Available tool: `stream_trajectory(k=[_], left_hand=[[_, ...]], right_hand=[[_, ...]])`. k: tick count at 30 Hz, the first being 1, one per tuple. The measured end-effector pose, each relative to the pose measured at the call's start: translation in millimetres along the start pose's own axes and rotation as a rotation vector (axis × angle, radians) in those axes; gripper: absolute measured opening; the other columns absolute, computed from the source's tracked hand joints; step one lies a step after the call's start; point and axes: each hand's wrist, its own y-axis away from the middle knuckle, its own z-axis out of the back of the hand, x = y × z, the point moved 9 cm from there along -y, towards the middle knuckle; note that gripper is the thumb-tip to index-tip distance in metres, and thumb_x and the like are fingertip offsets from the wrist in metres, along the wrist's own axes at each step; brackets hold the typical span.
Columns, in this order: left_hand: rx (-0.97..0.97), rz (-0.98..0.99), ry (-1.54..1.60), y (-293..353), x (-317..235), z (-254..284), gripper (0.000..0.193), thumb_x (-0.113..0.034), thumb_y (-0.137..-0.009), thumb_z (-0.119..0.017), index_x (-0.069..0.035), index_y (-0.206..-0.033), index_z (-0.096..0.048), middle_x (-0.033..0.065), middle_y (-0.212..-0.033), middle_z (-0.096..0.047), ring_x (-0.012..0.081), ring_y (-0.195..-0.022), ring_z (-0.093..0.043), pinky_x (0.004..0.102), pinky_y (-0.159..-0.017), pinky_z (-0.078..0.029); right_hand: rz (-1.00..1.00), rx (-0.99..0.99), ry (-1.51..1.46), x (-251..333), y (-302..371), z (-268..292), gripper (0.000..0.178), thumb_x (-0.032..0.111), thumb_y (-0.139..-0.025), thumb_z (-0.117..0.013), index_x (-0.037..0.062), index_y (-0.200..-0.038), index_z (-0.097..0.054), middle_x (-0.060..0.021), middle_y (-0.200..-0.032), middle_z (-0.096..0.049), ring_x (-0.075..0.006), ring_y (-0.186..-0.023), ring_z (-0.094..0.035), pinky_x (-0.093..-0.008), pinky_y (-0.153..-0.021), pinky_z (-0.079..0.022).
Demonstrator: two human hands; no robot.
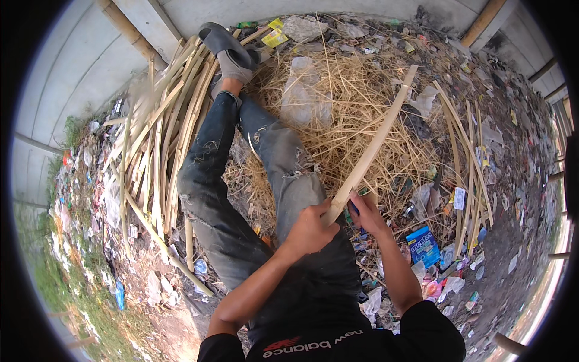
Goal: The person sits on the ground and uses a knife to split long bamboo poles into thin strips. They hold the bamboo against their legs and use a downward chopping motion to separate the material, occasionally adjusting the position of the pole.
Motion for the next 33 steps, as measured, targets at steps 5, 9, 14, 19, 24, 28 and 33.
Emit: stream_trajectory(k=[5, 9, 14, 19, 24, 28, 33], left_hand=[[0.074, 0.057, -0.002, 1, -8, 14, 0.061, -0.011, -0.078, -0.071, 0.012, -0.133, -0.06, 0.0323, -0.092, -0.071, 0.0318, -0.084, -0.076, 0.0387, -0.077, -0.057], [0.073, 0.02, 0.08, 0, -7, 20, 0.055, -0.009, -0.078, -0.07, 0.007, -0.13, -0.065, 0.0205, -0.085, -0.073, 0.0195, -0.076, -0.071, 0.0346, -0.069, -0.054], [0.13, 0.03, 0.222, 0, 1, 19, 0.05, -0.007, -0.078, -0.07, 0.003, -0.126, -0.07, 0.0068, -0.079, -0.068, 0.0109, -0.072, -0.061, 0.0311, -0.063, -0.049], [0.204, 0.118, 0.274, 0, 12, 13, 0.05, -0.009, -0.078, -0.07, 0.004, -0.127, -0.069, 0.0061, -0.078, -0.066, 0.0093, -0.072, -0.058, 0.0306, -0.063, -0.049], [0.109, 0.021, 0.078, -3, -3, 25, 0.057, -0.013, -0.077, -0.071, 0.007, -0.13, -0.066, 0.0241, -0.088, -0.072, 0.0224, -0.084, -0.072, 0.0351, -0.076, -0.054], [0.031, -0.007, -0.032, -3, -9, 33, 0.061, -0.014, -0.075, -0.071, 0.01, -0.131, -0.063, 0.0373, -0.1, -0.069, 0.0408, -0.101, -0.074, 0.0401, -0.088, -0.056], [-0.011, -0.042, -0.07, 0, -8, 35, 0.062, -0.014, -0.074, -0.072, 0.012, -0.129, -0.063, 0.0378, -0.1, -0.069, 0.0441, -0.102, -0.073, 0.0415, -0.088, -0.056]], right_hand=[[0.242, -0.296, 0.45, 45, 14, -8, 0.061, 0.048, -0.105, -0.057, -0.0074, -0.08, -0.063, -0.0137, -0.057, -0.048, -0.0241, -0.054, -0.045, -0.0425, -0.057, -0.04], [0.096, -0.199, 0.33, 10, -4, -6, 0.054, 0.046, -0.103, -0.062, -0.0025, -0.08, -0.065, -0.0068, -0.054, -0.048, -0.0187, -0.05, -0.045, -0.0376, -0.052, -0.038], [-0.083, 0.087, -0.001, 18, 4, -28, 0.038, 0.042, -0.096, -0.075, 0.0055, -0.091, -0.065, 0.0063, -0.055, -0.044, -0.0062, -0.047, -0.04, -0.0276, -0.044, -0.028], [-0.133, 0.14, -0.152, 16, 9, -24, 0.042, 0.045, -0.092, -0.079, 0.0052, -0.085, -0.066, 0.006, -0.057, -0.045, -0.0056, -0.05, -0.041, -0.0284, -0.046, -0.03], [0.127, -0.2, 0.571, 55, 12, 0, 0.052, 0.048, -0.092, -0.077, 0.0022, -0.07, -0.066, -0.0017, -0.055, -0.052, -0.0157, -0.053, -0.051, -0.0357, -0.053, -0.041], [0.157, -0.246, 0.622, 62, 16, -9, 0.064, 0.054, -0.097, -0.068, -0.0034, -0.069, -0.063, -0.014, -0.056, -0.055, -0.0249, -0.054, -0.053, -0.0423, -0.058, -0.045], [0.122, -0.201, 0.542, 45, 11, -15, 0.073, 0.058, -0.102, -0.056, -0.0074, -0.07, -0.062, -0.0202, -0.056, -0.052, -0.029, -0.054, -0.053, -0.047, -0.059, -0.045]])
